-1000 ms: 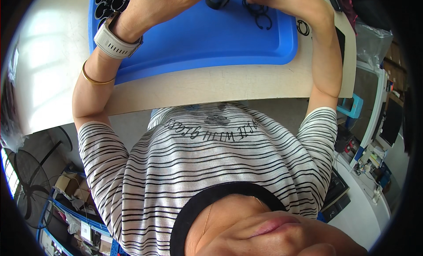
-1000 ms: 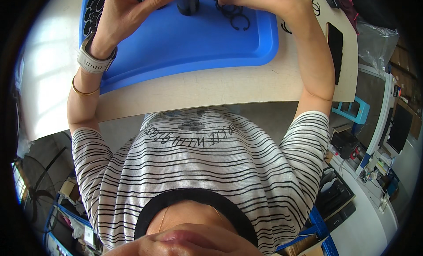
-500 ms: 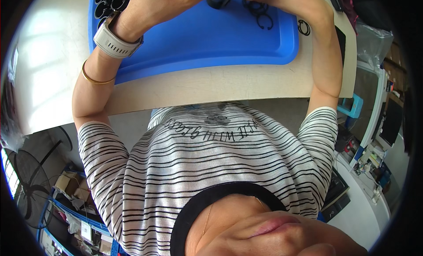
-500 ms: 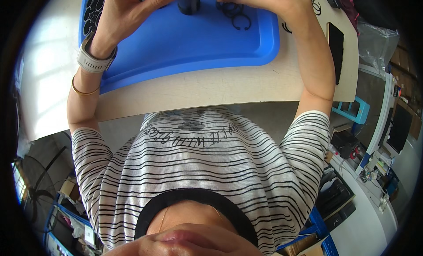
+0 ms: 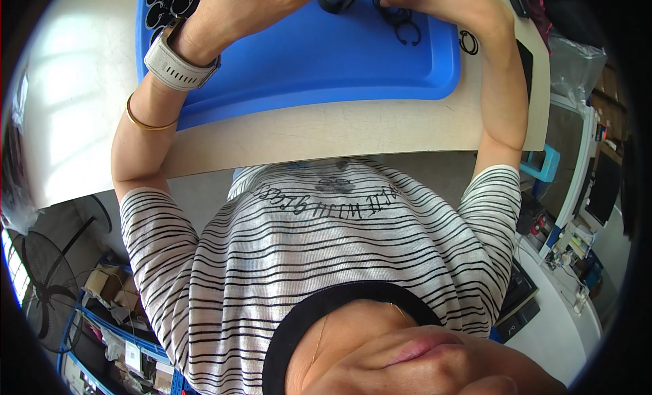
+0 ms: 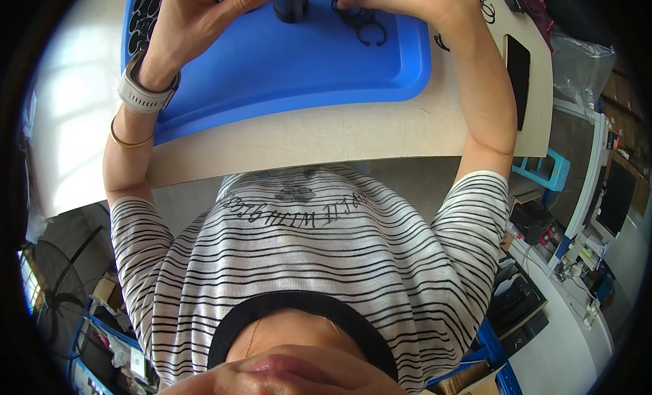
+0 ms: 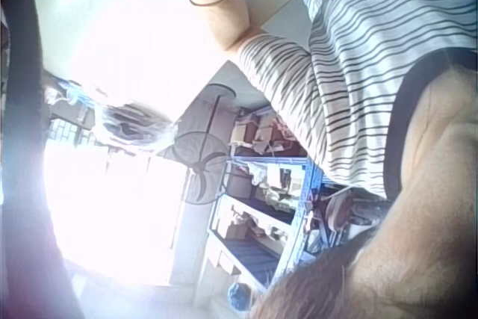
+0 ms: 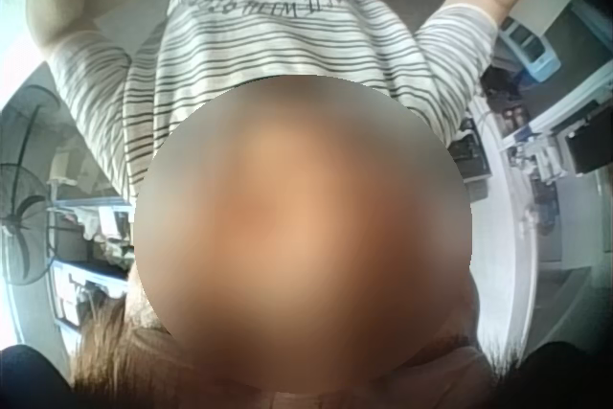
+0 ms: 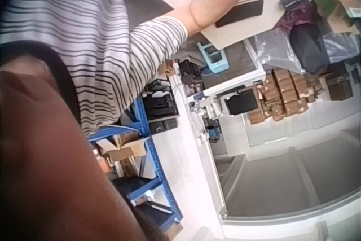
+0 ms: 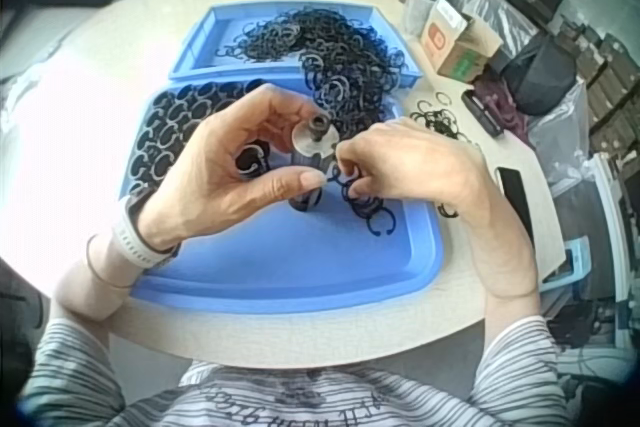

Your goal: Inspecting and sorting small black plastic clips on a workbench.

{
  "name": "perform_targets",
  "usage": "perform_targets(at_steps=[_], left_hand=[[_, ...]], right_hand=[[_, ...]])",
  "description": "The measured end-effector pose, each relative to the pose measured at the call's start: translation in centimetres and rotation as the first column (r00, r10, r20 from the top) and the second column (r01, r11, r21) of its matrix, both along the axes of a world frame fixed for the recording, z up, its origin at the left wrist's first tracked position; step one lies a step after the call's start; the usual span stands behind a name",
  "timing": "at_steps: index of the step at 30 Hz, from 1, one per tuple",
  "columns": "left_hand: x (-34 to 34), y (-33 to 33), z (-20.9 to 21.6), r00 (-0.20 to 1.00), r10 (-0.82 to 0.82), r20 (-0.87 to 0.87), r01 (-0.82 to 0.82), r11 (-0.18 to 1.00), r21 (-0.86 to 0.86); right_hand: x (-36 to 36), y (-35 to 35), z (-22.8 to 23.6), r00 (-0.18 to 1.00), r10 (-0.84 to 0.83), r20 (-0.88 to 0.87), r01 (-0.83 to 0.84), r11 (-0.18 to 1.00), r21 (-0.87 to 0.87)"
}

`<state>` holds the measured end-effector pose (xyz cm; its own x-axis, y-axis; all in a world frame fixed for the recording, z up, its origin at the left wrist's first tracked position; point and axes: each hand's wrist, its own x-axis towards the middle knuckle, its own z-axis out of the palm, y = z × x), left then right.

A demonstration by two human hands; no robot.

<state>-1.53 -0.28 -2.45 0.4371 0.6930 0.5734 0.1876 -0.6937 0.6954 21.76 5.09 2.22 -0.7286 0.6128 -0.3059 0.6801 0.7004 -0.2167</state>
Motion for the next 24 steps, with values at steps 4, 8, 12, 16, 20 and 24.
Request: perform_targets(at_steps=[4, 8, 12, 16, 20, 24], left_hand=[[-0.1, -0.1, 0.2, 0.999, 0.021, -0.047, -0.020, 1.000, 0.020], [0.0, 0.3, -0.6, 0.999, -0.017, 0.034, 0.016, 1.000, 0.020], [0.0, -0.1, 0.1, 1.000, 0.022, -0.022, -0.022, 1.000, 0.014], [-0.1, -0.2, 0.0, 1.000, 0.019, -0.010, -0.019, 1.000, -0.012], [-0.1, 0.1, -0.3, 1.000, 0.018, -0.012, -0.018, 1.000, 0.024], [-0.2, 0.2, -0.6, 1.000, 0.020, 0.003, -0.020, 0.999, 0.025]], right_hand=[[-0.3, -0.4, -0.1, 1.000, -0.011, 0.023, 0.011, 1.000, -0.013], [-0.4, -0.3, -0.1, 0.999, -0.032, 0.033, 0.033, 0.999, -0.034], [-0.2, -0.3, 0.1, 0.998, -0.033, 0.058, 0.036, 0.998, -0.045], [-0.1, -0.8, 1.5, 0.997, 0.012, 0.081, -0.007, 0.998, -0.059], [0.5, -0.1, -0.3, 0.999, 0.036, 0.014, -0.035, 0.998, -0.060], [0.0, -0.3, 0.4, 0.999, 0.026, 0.032, -0.023, 0.996, -0.083]])
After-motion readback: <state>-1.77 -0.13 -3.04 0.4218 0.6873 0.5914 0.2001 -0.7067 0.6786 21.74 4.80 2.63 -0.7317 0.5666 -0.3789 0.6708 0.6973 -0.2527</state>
